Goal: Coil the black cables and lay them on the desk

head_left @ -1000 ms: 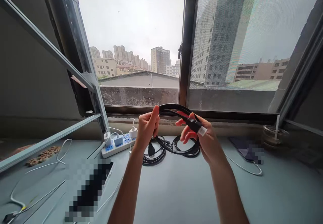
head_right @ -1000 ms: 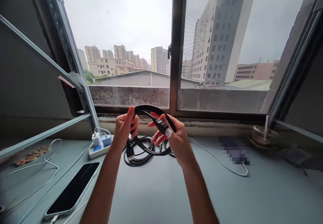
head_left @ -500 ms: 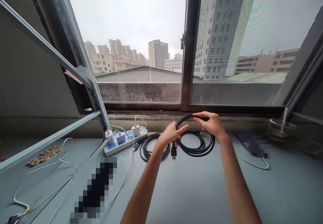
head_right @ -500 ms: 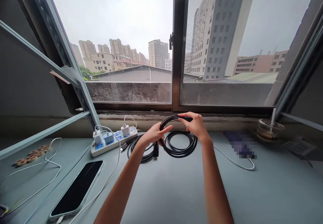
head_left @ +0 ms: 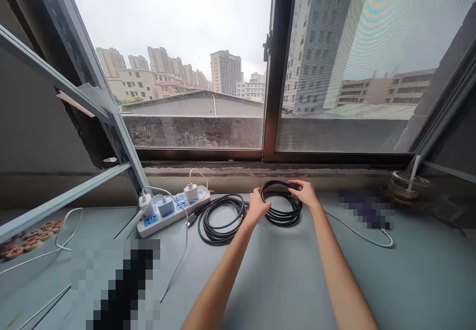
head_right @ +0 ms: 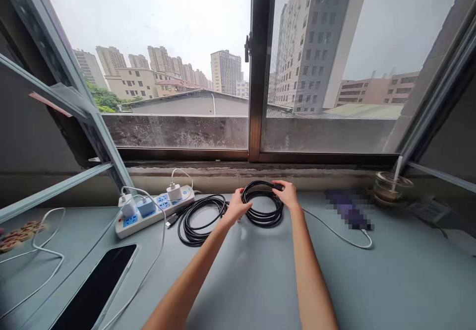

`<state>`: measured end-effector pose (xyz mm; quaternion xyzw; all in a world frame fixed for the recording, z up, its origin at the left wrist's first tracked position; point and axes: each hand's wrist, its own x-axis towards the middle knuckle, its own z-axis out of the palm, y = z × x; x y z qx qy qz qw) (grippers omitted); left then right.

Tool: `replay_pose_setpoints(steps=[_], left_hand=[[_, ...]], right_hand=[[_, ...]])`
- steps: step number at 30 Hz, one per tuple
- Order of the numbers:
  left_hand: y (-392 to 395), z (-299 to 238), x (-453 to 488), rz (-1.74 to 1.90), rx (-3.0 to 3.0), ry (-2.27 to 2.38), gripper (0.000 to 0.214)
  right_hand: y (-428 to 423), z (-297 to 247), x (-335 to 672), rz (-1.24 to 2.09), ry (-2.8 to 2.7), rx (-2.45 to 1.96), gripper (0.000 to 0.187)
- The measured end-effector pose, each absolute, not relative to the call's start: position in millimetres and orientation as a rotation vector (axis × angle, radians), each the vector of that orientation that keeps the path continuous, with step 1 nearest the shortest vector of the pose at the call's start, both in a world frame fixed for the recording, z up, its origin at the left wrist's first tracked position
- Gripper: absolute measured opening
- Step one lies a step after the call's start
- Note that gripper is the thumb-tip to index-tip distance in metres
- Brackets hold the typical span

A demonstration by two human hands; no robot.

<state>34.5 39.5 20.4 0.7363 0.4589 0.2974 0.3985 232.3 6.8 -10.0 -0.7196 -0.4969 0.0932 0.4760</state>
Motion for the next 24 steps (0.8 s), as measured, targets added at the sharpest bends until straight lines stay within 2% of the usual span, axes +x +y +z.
replay_pose_setpoints(steps=[6,11,14,20,24], left_hand=[[30,2,47,0.714,2.012,1.246,0.065],[27,-1,46,0.66,2.144,1.313,0.063],[25,-2,46,0.599,2.338,1.237,0.057],[6,-19,56,0.342,2.834,0.806,0.047],[-13,-30,65,0.319,2.993,0.867,0.035]], right_hand=[[22,-31,229,0.147,-1.246,-1.92,0.026],[26,-34,228,0.159,-1.282,-2.033,0.027],[27,-34,231,0.184,-1.313,-2.062,0.027],[29,-36,238,0.224,-1.352,-2.075,0.027],[28,-35,241,0.251,-1.367,-2.078,0.026]])
